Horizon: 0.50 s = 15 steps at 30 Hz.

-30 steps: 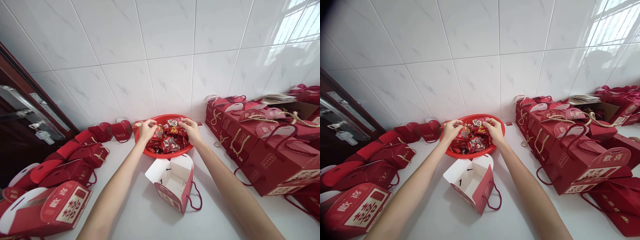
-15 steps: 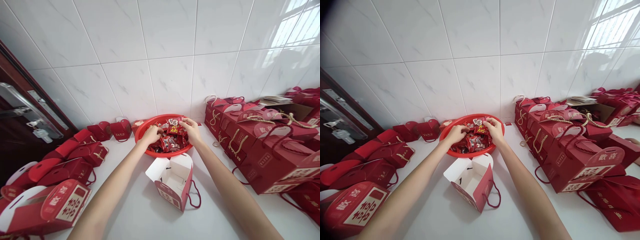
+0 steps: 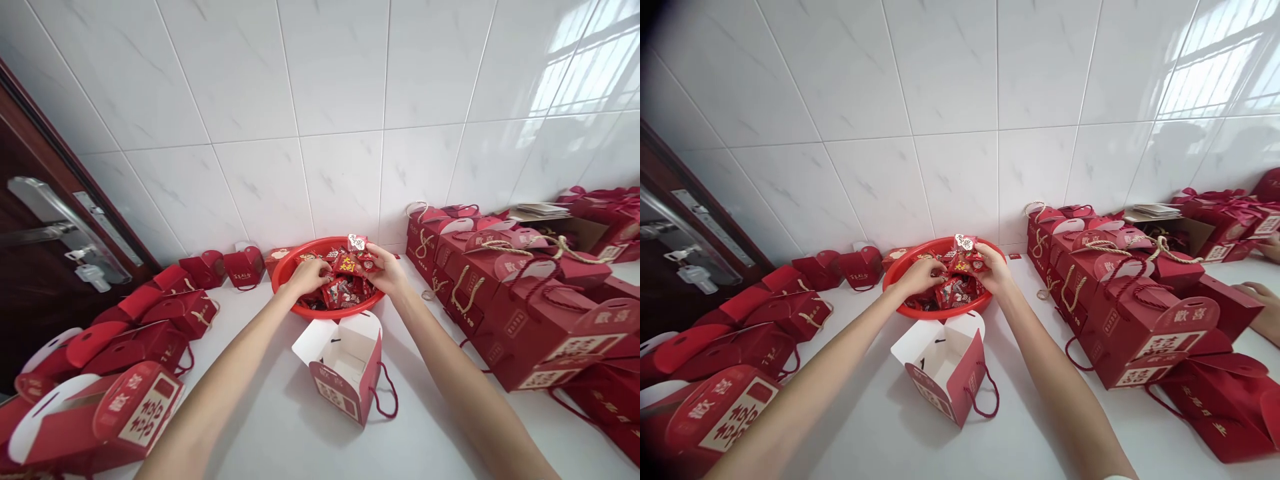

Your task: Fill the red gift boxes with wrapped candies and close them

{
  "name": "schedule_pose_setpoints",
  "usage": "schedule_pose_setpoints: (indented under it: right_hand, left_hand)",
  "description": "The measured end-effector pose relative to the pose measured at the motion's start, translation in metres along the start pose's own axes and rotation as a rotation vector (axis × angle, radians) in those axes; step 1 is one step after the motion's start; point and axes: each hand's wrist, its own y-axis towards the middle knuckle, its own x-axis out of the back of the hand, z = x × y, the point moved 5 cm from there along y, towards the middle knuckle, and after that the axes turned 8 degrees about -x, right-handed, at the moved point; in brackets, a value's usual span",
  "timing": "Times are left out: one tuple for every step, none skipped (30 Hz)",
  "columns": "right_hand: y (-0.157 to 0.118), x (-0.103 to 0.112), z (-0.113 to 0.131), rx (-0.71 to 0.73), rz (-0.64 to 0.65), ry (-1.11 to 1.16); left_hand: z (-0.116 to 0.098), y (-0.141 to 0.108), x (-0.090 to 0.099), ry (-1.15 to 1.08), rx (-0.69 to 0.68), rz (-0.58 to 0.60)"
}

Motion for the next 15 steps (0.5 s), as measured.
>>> schedule_pose_setpoints:
  right_hand:
    - [-0.003,-0.002,0.004,-0.016,0.013,0.02]
    - [-0.007,-0.004,0.008,-0.017,0.034,0.023]
    - [-0.011,-0.008,0.013,-0.007,0.06,0.008]
    - [-0.017,-0.012,0.019,0.009,0.09,-0.018]
    - [-0.022,-0.016,0.024,0.027,0.122,-0.053]
    - [-0.028,-0.021,0.029,0.045,0.154,-0.091]
    - [-0.035,-0.026,0.033,0.066,0.182,-0.125]
    - [-0.041,-0.031,0.036,0.087,0.206,-0.156]
    - [-0.048,-0.035,0.039,0.106,0.223,-0.181]
    - [-0.054,-0.039,0.041,0.123,0.238,-0.203]
    - [-0.06,-0.043,0.042,0.135,0.25,-0.222]
    - [-0.065,-0.047,0.043,0.143,0.261,-0.239]
    - [-0.07,-0.05,0.042,0.147,0.272,-0.257]
    - [-0.074,-0.053,0.04,0.146,0.282,-0.277]
    - [-0.077,-0.056,0.038,0.142,0.291,-0.298]
  left_hand:
    - [-0.001,-0.003,0.004,-0.026,0.005,-0.051]
    - [-0.002,-0.007,0.008,-0.086,0.011,-0.112]
    - [-0.003,-0.013,0.012,-0.184,0.015,-0.177]
    - [-0.004,-0.019,0.015,-0.312,0.016,-0.237]
    - [-0.006,-0.026,0.018,-0.457,0.014,-0.289]
    - [-0.009,-0.033,0.021,-0.593,0.011,-0.328]
    - [-0.012,-0.04,0.023,-0.699,0.009,-0.351]
    - [-0.017,-0.048,0.025,-0.763,0.009,-0.352]
    - [-0.022,-0.055,0.027,-0.802,0.011,-0.334]
    - [-0.028,-0.062,0.029,-0.826,0.008,-0.29]
    - [-0.035,-0.069,0.03,-0.838,-0.003,-0.215]
    - [-0.043,-0.075,0.031,-0.838,-0.028,-0.121]
    - [-0.052,-0.081,0.032,-0.82,-0.065,-0.022]
    - [-0.059,-0.087,0.034,-0.784,-0.104,0.055]
    - [-0.065,-0.092,0.036,-0.734,-0.135,0.101]
